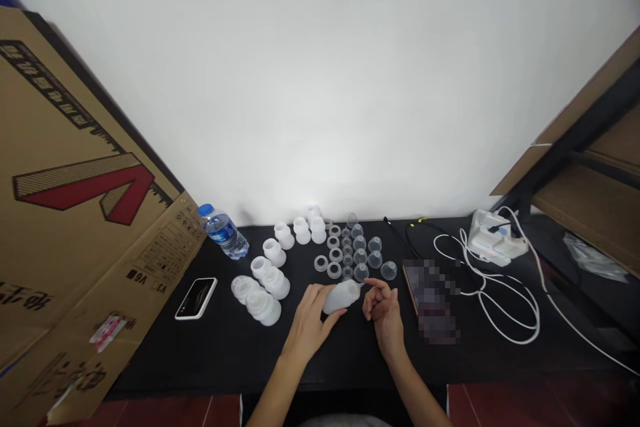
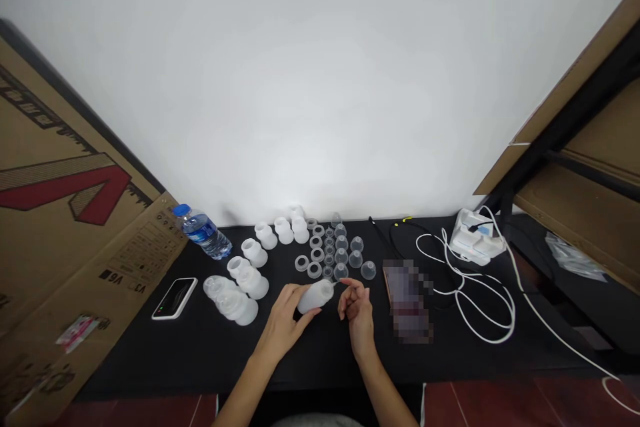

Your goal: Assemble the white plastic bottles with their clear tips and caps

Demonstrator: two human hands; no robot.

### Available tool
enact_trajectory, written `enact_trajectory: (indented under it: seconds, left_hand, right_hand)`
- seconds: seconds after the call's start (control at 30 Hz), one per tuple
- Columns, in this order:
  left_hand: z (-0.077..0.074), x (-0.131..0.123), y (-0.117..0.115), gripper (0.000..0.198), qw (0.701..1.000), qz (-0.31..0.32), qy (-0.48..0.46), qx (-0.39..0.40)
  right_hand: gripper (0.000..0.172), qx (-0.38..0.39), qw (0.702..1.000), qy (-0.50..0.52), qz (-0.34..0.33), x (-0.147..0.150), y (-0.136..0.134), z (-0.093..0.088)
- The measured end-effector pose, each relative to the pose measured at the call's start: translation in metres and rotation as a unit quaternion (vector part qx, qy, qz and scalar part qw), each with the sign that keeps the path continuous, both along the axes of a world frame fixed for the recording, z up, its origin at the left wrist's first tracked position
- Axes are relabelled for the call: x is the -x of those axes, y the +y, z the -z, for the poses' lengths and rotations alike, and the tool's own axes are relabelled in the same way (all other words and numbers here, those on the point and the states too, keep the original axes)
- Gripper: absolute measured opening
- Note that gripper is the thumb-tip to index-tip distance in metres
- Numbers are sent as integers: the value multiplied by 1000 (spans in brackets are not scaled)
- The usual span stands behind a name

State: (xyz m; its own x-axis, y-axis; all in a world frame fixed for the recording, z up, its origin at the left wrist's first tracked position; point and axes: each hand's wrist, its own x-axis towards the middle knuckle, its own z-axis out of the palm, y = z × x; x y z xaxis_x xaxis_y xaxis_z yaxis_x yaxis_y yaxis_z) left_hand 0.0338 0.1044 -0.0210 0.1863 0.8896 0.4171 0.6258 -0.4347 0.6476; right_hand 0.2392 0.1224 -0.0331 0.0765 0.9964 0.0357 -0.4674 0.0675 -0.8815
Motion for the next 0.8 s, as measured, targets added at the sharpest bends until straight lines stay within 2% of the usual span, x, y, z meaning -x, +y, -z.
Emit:
enact_trajectory:
  seconds: [0.1,0.2,0.3,0.4,0.47,0.53,0.6,0.7,0.8]
  left_hand:
    - [4,1,-13,32,998,-51,-34,24]
    - [11,5,-32,31,992,-123,-25,12]
    - [16,8,-50,31,985,-169,-29,5]
    - [17,7,-58,36,976,-207,-53,28]
    - [15,4,-59,47,971,-225,-64,54]
    - [9,0,-58,66,968,-231,-69,70]
    - [1,-2,-58,79,968,-237,-63,54]
    - [-19,-3,-60,75,968,-250,-33,-13]
    - [-41,-4,-60,70,970,-237,4,-54]
  right_hand:
    - [65,12,1000,-11,13,-1,1,0]
    - [64,26,999,-21,26,-1,2,0]
    - [61,29,998,-40,30,-1,2,0]
    - [61,33,997,-59,31,-1,2,2]
    - [61,37,996,-70,32,-1,1,4]
    - [61,38,995,-82,31,-2,2,7]
    - [61,40,995,-91,31,-4,3,10]
    - [63,42,994,-96,32,-6,4,13]
    - [62,44,993,-106,29,-6,6,16]
